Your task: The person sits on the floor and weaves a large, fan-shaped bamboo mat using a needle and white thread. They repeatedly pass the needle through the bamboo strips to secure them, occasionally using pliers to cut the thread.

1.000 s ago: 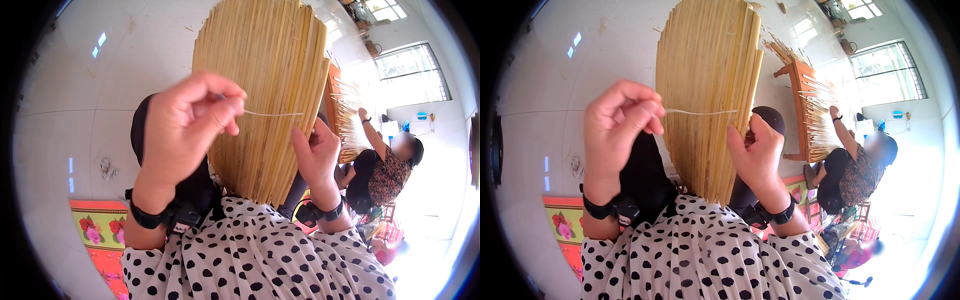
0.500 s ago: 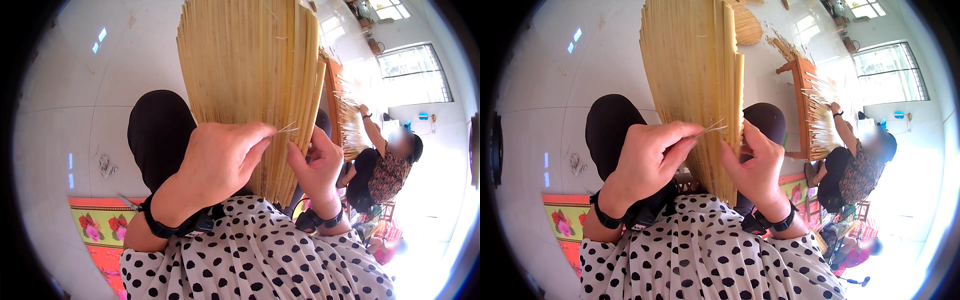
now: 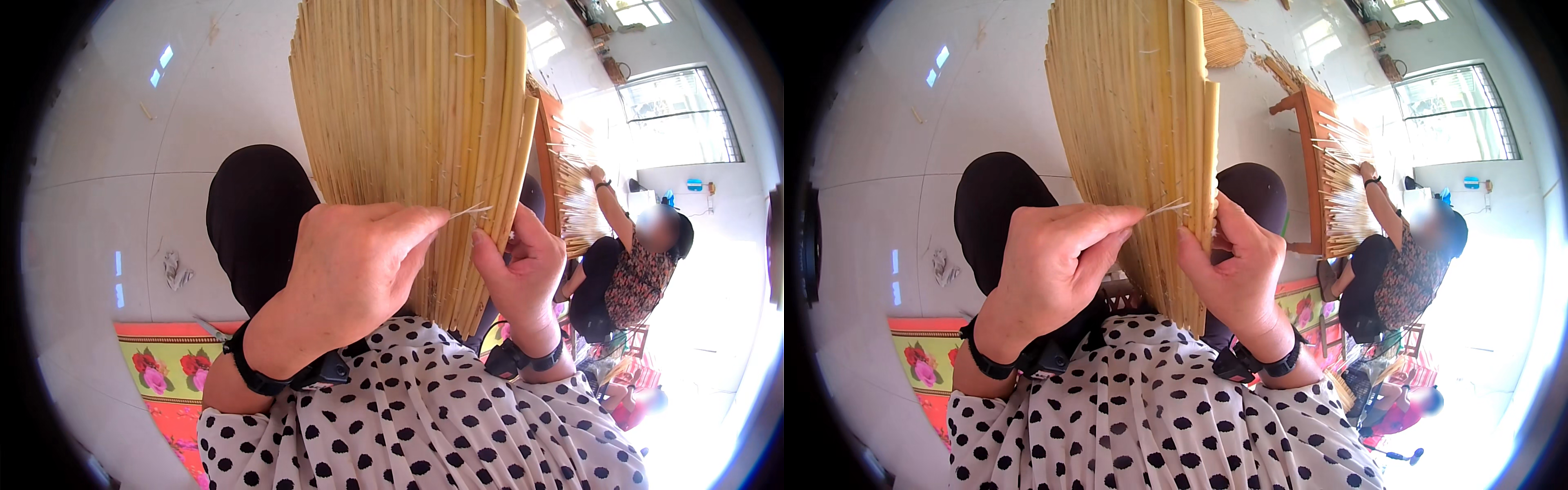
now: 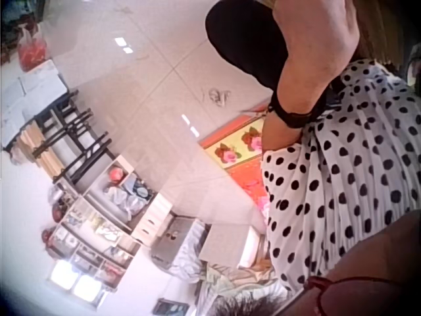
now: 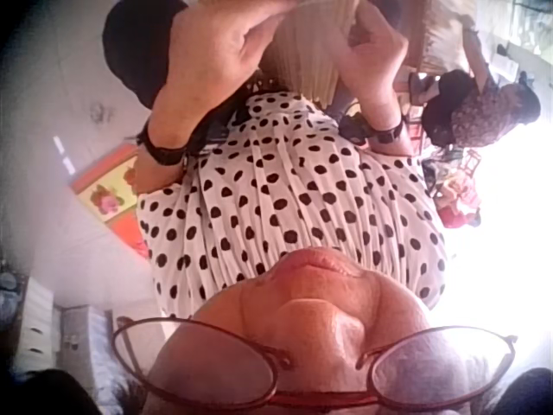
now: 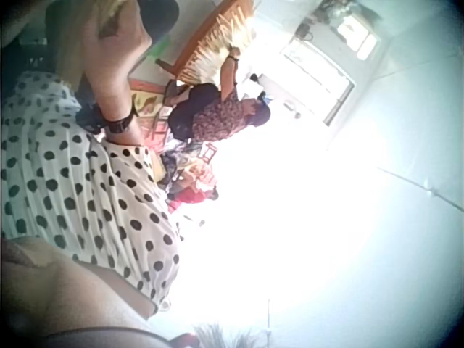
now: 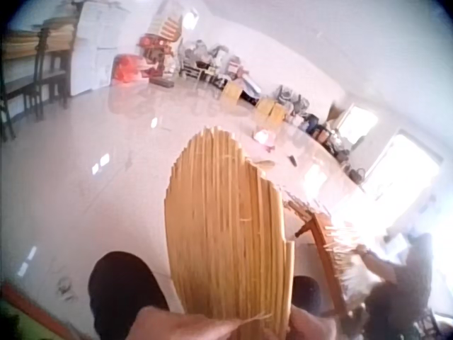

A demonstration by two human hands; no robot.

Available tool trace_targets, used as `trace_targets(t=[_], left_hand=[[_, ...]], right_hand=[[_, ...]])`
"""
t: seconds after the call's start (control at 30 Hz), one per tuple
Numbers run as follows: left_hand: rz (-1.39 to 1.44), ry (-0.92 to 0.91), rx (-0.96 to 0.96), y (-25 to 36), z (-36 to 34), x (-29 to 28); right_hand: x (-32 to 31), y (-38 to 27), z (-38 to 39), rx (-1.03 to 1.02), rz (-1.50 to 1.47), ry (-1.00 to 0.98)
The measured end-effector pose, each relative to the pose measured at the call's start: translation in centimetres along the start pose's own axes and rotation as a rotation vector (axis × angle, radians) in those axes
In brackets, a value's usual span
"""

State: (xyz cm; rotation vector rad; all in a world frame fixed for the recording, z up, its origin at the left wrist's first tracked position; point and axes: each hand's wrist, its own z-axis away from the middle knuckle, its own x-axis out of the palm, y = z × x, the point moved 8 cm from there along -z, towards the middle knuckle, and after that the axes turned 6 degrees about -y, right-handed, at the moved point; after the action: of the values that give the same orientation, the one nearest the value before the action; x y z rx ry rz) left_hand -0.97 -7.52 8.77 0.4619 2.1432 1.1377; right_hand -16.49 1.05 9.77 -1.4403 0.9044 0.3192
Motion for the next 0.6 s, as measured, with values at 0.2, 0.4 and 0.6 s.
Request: trace_targets(t=[0.2, 0.4, 0.6], left_hand=[[-0.002, -0.003, -0.004, -0.13, -0.03, 0.06], [-0.021, -0.003, -0.015, 0.44, -0.05, -0.14], [-0.026, -0.012, -0.004, 0.54, 0.12, -0.23]], right_hand=[[0.05, 0.1, 0.05, -0.015, -0.01, 0.006], [0.04, -0.11, 0.09, -0.027, 0.026, 0.008], [0.11, -0.13, 0.14, -0.016, 0.013, 0.015]])
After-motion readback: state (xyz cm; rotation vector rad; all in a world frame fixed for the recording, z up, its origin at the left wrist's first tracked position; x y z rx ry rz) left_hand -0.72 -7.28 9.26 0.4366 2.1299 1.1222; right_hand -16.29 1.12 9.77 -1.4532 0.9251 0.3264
